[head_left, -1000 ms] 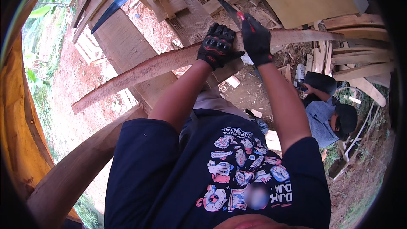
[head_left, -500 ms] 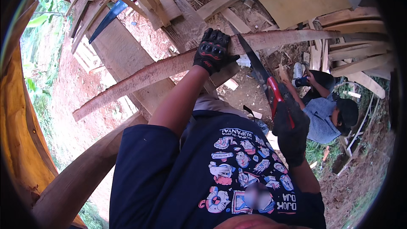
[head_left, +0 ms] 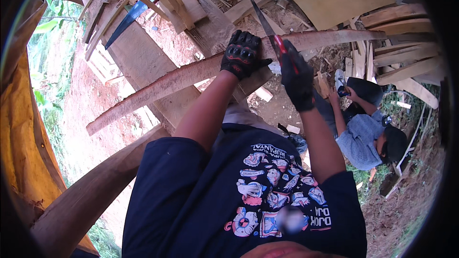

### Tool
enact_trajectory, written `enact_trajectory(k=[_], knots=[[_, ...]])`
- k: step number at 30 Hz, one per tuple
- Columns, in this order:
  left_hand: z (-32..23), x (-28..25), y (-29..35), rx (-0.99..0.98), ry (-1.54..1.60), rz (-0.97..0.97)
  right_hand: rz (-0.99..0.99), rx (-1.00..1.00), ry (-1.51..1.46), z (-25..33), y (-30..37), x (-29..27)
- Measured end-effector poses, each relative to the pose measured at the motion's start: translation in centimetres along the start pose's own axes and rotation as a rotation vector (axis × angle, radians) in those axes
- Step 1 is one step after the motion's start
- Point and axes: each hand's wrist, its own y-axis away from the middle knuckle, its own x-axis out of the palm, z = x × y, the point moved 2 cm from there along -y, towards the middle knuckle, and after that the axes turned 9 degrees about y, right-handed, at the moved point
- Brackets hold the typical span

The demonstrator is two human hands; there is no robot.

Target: The person uses a hand saw to cut a long piece of wood that is supported by a wooden frame. They hold the wood steady with one hand while sawing with the other. Other people are visible in the background working with wood.

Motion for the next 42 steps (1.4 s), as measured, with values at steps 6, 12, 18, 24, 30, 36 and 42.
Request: enact_trajectory(k=[6,12,18,24,30,36,42], knots=[[-0.4,0.0,0.0,0.002,0.008,0.008,0.332,0.235,0.014,8.1,9.2,-17.5],[0.3,0.4,0.9,-0.013,-0.011,0.002,0.240,0.307,-0.169,5.9,1.4,-13.5],[0.1,1.9,-0.3,0.010,0.064,0.042,-0.011,0.312,0.033,-2.4,-6.2,7.3],[0.6,-0.1,0.2,-0.018,-0.028,-0.005,0.027,0.307,-0.269,-0.9,1.8,-0.1],[-0.5,0.0,0.1,-0.020,-0.018,0.022,0.286,0.698,-0.300,7.0,16.7,-20.3],[0.2,0.7,0.4,-0.003,-0.015,-0.003,0.388,0.355,-0.003,7.3,10.4,-20.2],[0.3,0.7,0.4,0.004,0.019,-0.031,0.201,0.650,-0.438,5.3,4.3,-11.6]])
